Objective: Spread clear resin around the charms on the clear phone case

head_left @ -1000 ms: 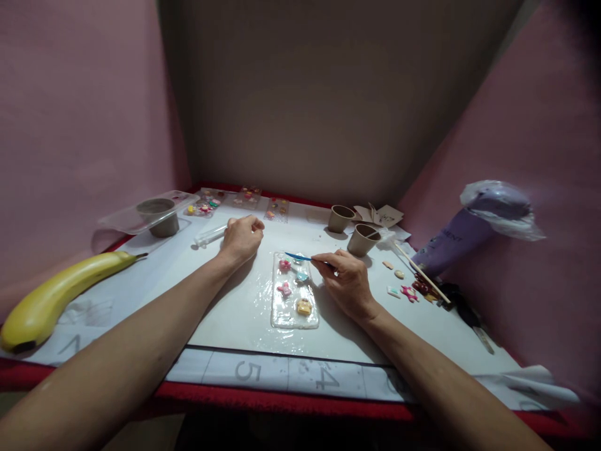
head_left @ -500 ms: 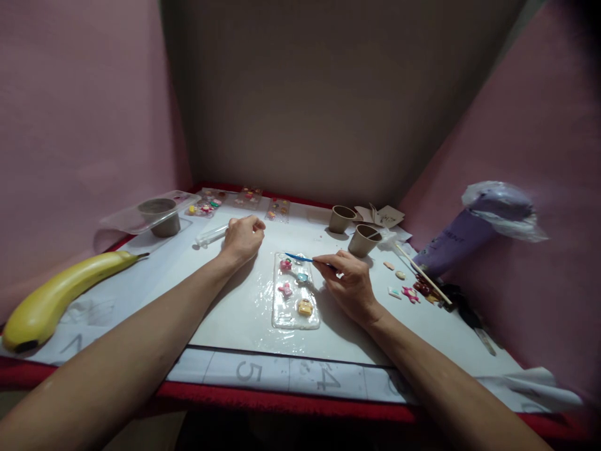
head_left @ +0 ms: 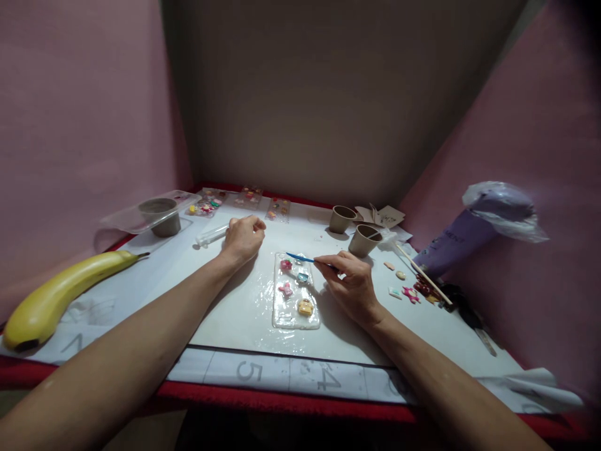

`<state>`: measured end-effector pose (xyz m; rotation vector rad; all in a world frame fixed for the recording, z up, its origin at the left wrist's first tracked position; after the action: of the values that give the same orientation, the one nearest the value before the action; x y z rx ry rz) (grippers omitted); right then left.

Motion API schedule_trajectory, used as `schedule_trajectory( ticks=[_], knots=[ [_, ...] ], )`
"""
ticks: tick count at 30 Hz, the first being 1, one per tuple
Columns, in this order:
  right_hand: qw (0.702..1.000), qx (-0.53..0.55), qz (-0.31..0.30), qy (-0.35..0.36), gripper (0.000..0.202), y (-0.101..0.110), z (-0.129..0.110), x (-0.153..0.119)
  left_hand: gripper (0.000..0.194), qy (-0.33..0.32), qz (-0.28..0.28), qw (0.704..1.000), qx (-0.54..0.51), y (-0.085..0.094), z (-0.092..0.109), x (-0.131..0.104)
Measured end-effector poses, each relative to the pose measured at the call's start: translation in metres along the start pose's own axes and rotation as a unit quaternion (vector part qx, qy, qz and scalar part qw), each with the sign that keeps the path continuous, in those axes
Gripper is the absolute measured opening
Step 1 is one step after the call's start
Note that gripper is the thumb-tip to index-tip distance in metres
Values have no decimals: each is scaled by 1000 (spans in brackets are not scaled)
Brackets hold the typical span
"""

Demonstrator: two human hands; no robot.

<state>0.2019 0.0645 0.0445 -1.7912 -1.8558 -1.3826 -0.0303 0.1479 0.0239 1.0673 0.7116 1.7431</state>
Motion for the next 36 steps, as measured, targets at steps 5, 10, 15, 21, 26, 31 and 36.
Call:
schedule_trajectory(
  ticks=[5, 10, 15, 21, 26, 31, 36],
  knots=[
    [1000, -1, -9, -2, 14, -3, 1, -1, 26, 2, -1, 1000, -6, 0, -1, 0],
    [1000, 4, -7, -2, 15, -3, 1, -1, 25, -3, 1, 1000, 1, 0, 1, 0],
    [1000, 8, -5, -2, 14, -3, -1, 0, 26, 1, 0, 1000, 8, -1, 1, 1],
    [1000, 10, -11, -7, 14, -5, 0, 0, 25, -1, 4, 1000, -4, 0, 1, 1],
    [1000, 13, 0, 1, 14, -3, -1, 0, 25, -1, -4, 1000, 3, -1, 1, 1],
    [1000, 9, -8, -1, 14, -5, -2, 0, 26, -2, -5, 1000, 4, -1, 1, 1],
    [1000, 15, -7, -1, 14, -4, -2, 0, 25, -4, 0, 1000, 9, 0, 2, 2]
  ],
)
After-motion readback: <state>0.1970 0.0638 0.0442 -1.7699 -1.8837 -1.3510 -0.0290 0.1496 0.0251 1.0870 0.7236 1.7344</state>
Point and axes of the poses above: each hand's wrist, its own x-axis towards the middle knuckle, its own y-axis out of the back of the hand, z = x × y, the point moved 10 cm from there along x, towards the middle knuckle, and after that the axes turned 13 degrees about x, right-handed, at the moved point
